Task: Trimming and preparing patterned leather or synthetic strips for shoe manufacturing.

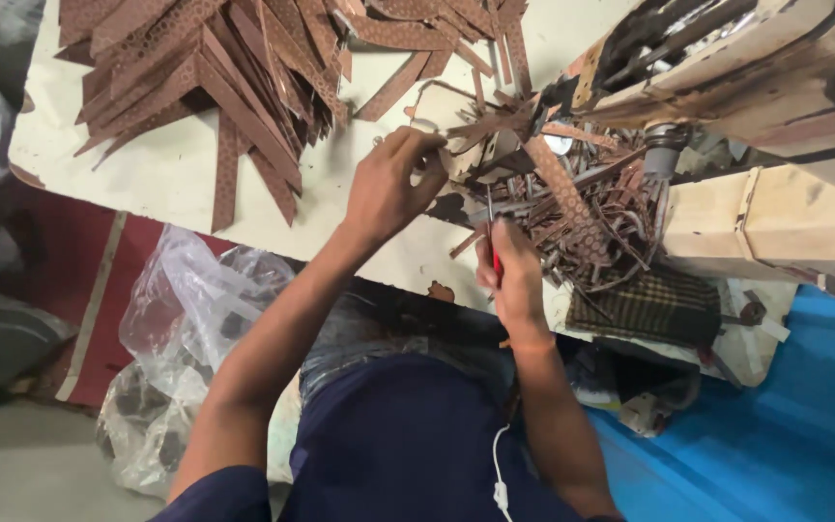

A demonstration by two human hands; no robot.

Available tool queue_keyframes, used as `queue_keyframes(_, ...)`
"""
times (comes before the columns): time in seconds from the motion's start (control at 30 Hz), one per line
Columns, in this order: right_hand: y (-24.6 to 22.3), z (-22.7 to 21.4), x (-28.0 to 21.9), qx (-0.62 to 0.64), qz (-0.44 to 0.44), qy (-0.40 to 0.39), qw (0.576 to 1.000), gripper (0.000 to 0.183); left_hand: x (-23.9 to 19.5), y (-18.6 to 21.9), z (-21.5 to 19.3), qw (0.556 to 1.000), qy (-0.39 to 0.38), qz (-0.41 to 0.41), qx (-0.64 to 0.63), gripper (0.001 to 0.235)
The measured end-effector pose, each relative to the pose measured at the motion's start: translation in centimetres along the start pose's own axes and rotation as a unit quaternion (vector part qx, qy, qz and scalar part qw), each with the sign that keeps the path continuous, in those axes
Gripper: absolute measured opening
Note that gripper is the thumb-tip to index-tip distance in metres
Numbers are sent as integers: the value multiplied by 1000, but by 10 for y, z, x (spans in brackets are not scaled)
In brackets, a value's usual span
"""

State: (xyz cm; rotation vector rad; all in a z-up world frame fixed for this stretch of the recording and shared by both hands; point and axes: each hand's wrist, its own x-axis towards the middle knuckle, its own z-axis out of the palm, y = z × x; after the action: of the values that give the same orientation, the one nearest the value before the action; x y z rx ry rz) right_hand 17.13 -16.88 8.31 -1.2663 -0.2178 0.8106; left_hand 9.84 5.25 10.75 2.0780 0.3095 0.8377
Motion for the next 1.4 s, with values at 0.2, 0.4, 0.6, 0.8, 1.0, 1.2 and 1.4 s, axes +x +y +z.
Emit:
queue_keyframes(0.2,-23,43,37,-13,32,-9,999,28,-14,5,0,1000,11,0,-4,18)
queue_keyframes(0.4,15,4,10,-51,36,32,998,30,-29,39,-41,997,56,6,49,21)
queue_keyframes(0.6,25,5,1,-490,-220,71,840,27,81,59,-57,943,226,185,156,22)
queue_keyframes(0.8,-45,46,-20,-497,-381,103,772,24,94,8,40,979,-139,59,140,21)
queue_keyframes(1.0,-86,40,16,-606,-405,131,672,38,37,20,51,876,-159,-238,-390,44)
queue_keyframes(1.2,-95,33,20,-583,-393,96,704,40,14,42,67,865,-83,-274,-411,49)
queue_keyframes(1.4,-98,32,24,-574,-379,93,720,46,11,51,72,854,-56,-303,-419,47)
